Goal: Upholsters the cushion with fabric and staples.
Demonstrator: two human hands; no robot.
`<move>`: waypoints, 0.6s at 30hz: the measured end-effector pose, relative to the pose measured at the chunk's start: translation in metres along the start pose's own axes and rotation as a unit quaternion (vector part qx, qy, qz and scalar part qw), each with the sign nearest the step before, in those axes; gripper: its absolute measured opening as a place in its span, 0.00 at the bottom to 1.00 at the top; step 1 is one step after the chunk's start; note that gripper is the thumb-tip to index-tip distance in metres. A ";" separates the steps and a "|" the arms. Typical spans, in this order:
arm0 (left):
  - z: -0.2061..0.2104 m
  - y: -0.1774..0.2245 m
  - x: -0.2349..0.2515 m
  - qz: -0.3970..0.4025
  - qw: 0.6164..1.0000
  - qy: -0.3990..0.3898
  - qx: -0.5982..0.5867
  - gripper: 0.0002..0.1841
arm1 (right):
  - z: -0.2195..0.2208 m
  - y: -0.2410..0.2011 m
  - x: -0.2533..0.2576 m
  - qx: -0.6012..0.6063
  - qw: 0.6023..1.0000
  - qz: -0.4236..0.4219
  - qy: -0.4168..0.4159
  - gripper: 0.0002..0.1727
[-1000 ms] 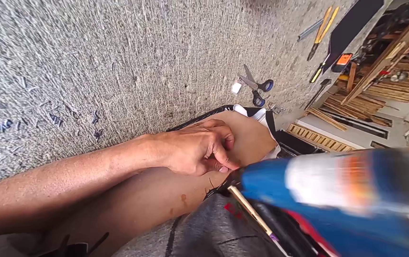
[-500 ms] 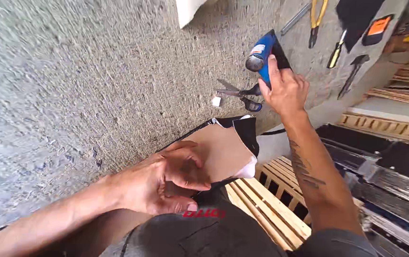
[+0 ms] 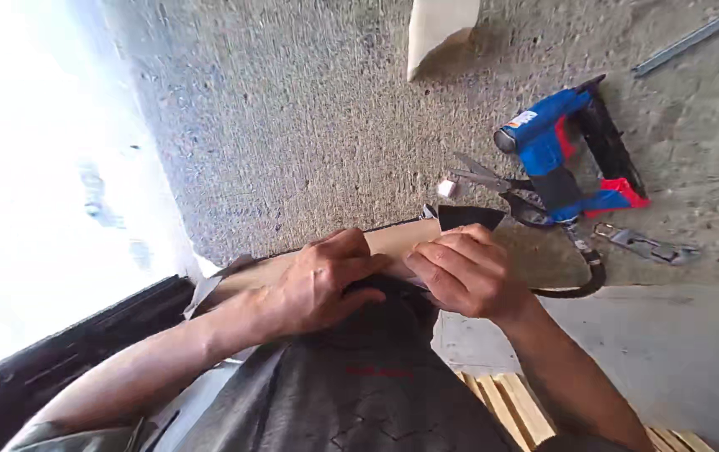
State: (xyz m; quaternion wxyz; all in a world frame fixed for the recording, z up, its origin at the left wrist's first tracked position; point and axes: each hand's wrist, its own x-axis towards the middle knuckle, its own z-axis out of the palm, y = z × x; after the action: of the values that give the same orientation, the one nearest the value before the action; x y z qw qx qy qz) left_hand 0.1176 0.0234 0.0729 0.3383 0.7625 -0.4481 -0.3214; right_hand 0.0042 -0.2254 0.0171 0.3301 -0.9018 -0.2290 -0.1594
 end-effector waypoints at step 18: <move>0.008 0.007 0.000 0.151 0.975 0.134 0.091 0.09 | 0.008 -0.005 -0.002 0.067 0.995 0.006 0.077 0.09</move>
State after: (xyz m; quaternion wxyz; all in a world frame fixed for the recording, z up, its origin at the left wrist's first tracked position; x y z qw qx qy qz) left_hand 0.1077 0.0187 0.0742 0.3691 0.7497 -0.5361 -0.1197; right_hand 0.0009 -0.2175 0.0125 0.4071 -0.8640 -0.2078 -0.2113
